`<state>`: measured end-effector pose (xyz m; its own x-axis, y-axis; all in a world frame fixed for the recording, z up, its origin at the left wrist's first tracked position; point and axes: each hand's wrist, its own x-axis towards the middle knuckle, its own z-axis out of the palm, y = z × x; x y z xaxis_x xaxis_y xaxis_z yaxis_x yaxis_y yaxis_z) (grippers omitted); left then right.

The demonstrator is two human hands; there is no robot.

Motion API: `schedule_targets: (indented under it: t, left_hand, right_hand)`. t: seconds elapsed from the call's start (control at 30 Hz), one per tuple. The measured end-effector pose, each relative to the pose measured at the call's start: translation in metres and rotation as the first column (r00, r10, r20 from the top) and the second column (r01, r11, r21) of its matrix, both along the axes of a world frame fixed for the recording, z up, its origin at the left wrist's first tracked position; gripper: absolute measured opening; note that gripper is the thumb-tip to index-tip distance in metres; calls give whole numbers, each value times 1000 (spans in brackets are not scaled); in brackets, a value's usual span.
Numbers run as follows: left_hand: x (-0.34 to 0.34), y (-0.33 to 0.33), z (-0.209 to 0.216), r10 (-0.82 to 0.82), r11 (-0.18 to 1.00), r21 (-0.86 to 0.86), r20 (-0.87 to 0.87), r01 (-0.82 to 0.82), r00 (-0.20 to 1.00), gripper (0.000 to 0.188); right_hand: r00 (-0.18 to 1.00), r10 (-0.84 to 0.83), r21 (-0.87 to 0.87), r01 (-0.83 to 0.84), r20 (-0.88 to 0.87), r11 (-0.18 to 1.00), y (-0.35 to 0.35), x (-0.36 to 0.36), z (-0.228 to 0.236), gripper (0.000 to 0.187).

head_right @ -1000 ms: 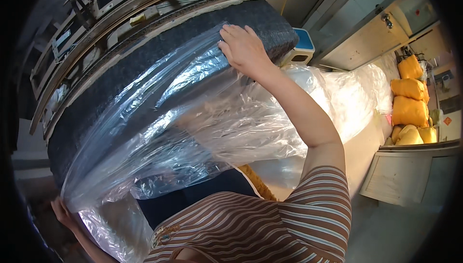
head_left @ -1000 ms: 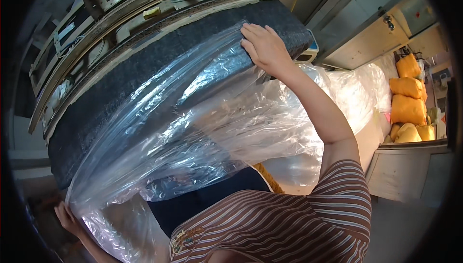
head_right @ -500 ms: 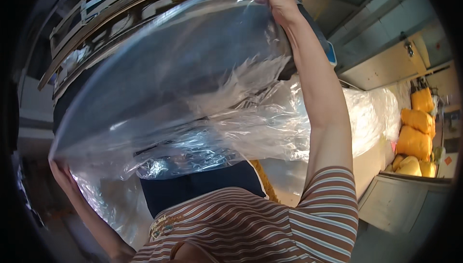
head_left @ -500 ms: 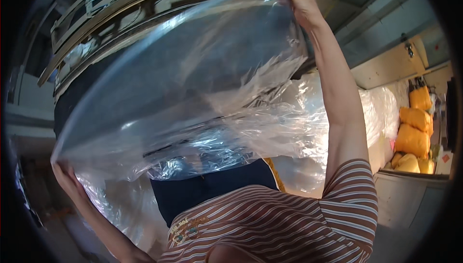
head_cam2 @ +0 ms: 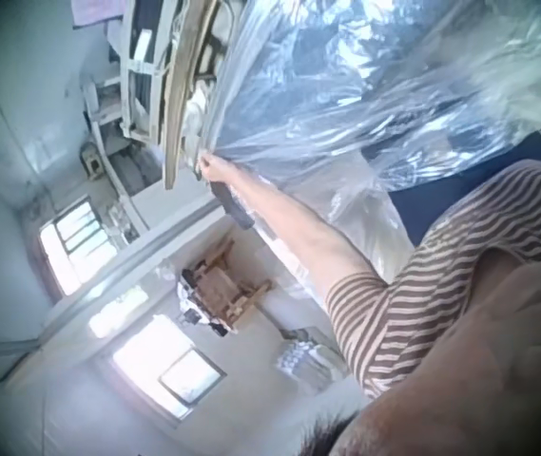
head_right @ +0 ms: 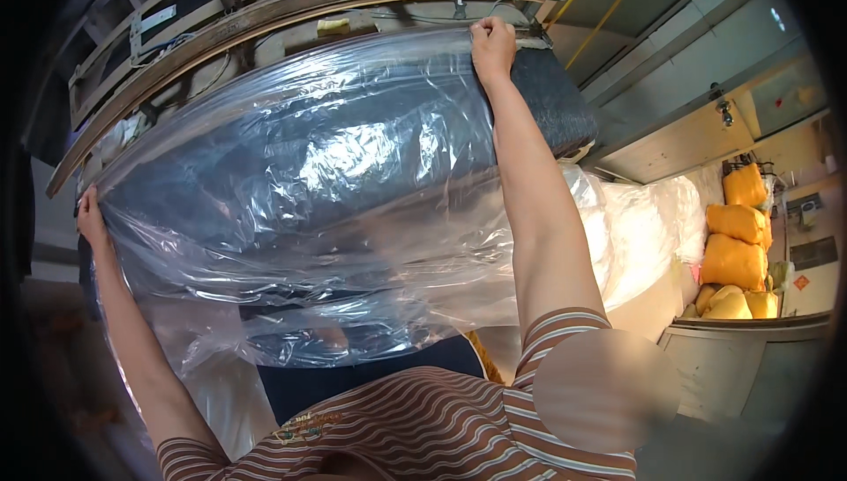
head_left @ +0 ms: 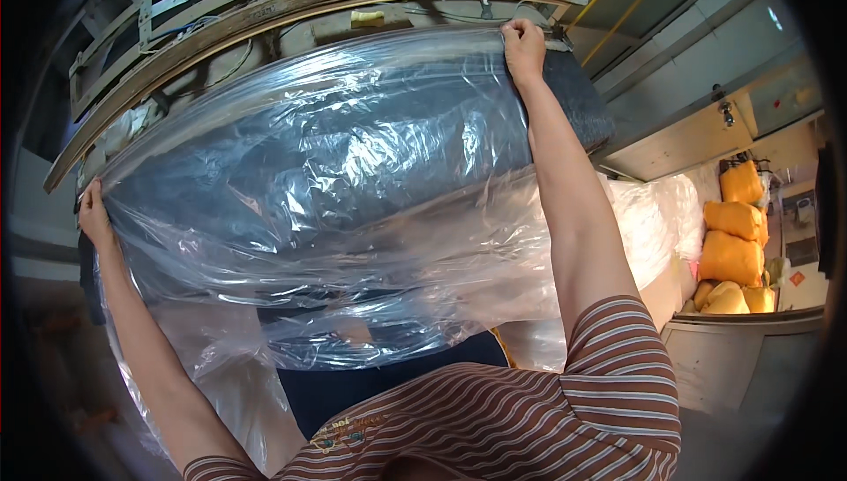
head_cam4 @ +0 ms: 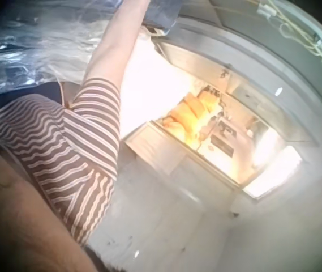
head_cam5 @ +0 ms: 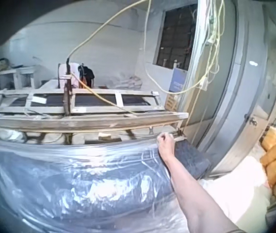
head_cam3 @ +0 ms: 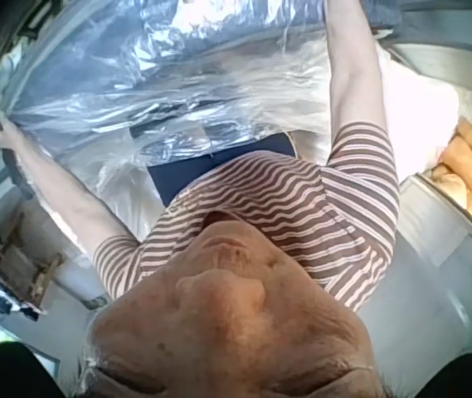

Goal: The person wraps a large, dark-colored upholstered object, likely a sofa or mattress, with a clear plastic sheet. They repeatedly pull, smooth, and fold the plastic over the object's surface to ensure full coverage. The person uses both hands to manipulate the plastic, tucking it under the object and adjusting the edges.

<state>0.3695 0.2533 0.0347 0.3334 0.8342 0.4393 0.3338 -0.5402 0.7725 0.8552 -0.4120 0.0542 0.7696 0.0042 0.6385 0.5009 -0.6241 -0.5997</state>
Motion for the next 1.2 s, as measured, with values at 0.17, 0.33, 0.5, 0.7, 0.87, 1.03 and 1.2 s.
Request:
schedule_targets:
  t: [0.17,0.33,0.5,0.7,0.87,1.03,1.2]
  left_hand:
    - [20,-3,2,70,997,35,-84,-67,994,27]
    - [-7,38,-2,72,997,39,-92,-69,993,27]
    - [4,1,1,36,959,-283,115,-2,993,28]
    - [3,-29,17,43,998,-36,-97,-47,994,40]
    - [-28,-23,23,38,991,130,10,-39,999,44]
    - [-143,44,-3,-41,997,41,-487,69,872,55]
    - [-23,38,-76,-505,863,-175,-290,474,813,36]
  right_hand:
    - [999,-38,-10,38,-37,999,-3,-6,4,23]
    - [992,-127,39,127,-14,991,13,-12,7,36]
    - [981,-182,79,187,-71,979,-6,-3,5,34]
    - [968,-220,45,227,-121,973,-7,9,4,43]
    - [979,-59,-359,-16,-198,933,-28,-47,21,36]
    - [936,346,-102,-351,-68,931,-24,-78,21,21]
    - [967,-213,-351,251,143,902,-126,-99,42,18]
